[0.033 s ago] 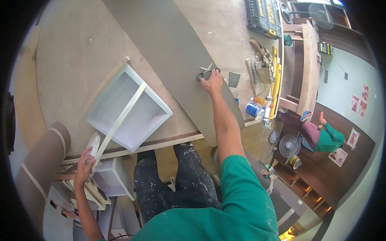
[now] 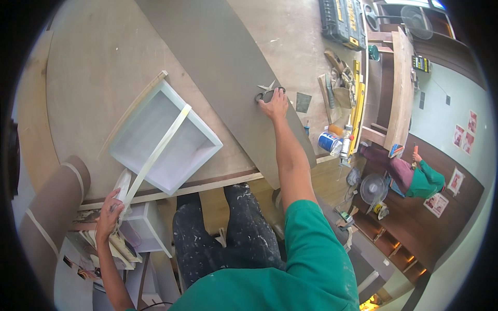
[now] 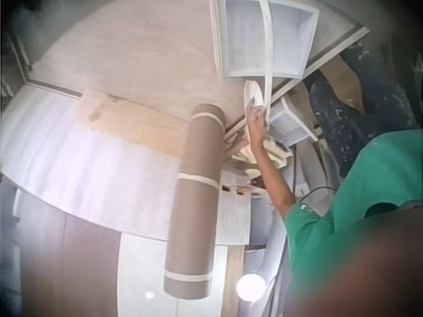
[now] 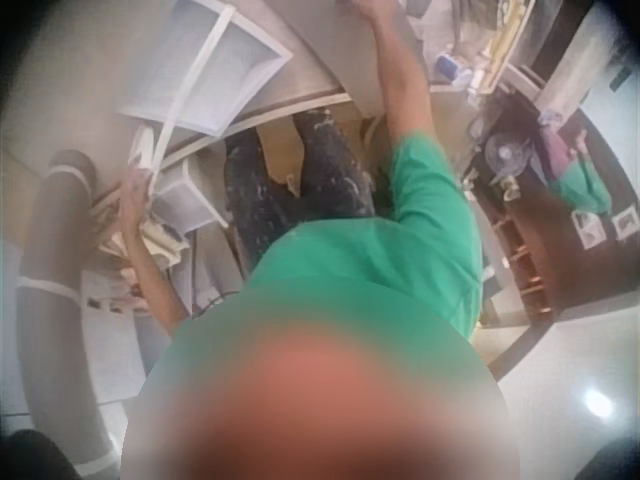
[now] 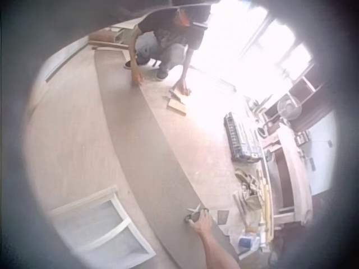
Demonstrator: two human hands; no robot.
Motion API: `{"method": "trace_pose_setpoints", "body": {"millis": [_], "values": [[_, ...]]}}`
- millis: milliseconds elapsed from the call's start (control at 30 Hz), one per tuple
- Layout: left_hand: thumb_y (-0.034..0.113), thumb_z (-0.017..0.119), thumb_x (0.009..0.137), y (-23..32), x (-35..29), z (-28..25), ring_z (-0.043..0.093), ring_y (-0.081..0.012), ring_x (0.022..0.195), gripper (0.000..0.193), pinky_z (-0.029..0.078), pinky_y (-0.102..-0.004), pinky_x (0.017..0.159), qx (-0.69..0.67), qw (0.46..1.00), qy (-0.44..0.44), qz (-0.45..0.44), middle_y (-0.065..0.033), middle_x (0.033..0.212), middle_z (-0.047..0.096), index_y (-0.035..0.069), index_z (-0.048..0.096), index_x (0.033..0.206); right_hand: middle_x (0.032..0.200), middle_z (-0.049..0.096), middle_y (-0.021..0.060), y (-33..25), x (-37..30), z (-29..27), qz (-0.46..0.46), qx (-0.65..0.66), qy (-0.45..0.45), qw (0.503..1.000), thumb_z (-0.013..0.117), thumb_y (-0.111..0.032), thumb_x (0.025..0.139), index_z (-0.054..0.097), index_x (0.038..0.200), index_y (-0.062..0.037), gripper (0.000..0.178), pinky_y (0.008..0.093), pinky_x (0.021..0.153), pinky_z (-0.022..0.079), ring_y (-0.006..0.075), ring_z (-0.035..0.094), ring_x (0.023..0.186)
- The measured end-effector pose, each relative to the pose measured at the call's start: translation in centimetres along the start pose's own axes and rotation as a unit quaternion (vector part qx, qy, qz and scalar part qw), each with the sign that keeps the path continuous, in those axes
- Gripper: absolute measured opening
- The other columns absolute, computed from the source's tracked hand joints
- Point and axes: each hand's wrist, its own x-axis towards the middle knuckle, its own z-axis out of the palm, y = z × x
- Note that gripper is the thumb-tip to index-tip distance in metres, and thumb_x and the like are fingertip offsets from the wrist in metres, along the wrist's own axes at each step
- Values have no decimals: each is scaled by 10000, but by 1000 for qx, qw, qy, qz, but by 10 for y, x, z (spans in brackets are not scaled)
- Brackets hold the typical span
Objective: The person assembles a white drawer unit by applying adhesive tape to the edges, applying glue, and using a power drill to secure components. The person works on the floor in a workshop environment.
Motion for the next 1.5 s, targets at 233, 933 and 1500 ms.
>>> {"method": "trace_pose_setpoints", "body": {"millis": [233, 933, 1500], "values": [[147, 664, 893, 1, -4, 25, 439, -308, 1355, 127, 297, -400, 1127, -18, 999, 22, 21, -160, 1460, 489, 22, 642, 901, 873, 668, 60, -10, -7, 26, -37, -37, -46, 998, 544, -94, 958, 546, 1232, -20, 284, 303, 816, 487, 128, 589, 843], [164, 674, 924, 23, -63, 35, 450, -277, 1352, 124, 305, -391, 1135, -49, 986, 96, 125, -123, 1440, 515, 43, 644, 931, 892, 663, 51, -85, -161, -67, 5, 351, -312, 883, 526, -84, 966, 523, 1266, -33, 304, 301, 836, 493, 125, 589, 868], [243, 664, 938, 45, -118, 34, 446, -259, 1350, 200, 332, -388, 1114, -174, 971, 54, 156, -121, 1464, 487, 44, 689, 930, 1038, 604, -15, -236, -384, -86, -33, 269, -735, 622, 784, -240, 872, 600, 1311, -51, 512, 267, 859, 459, 90, 563, 962]]}}
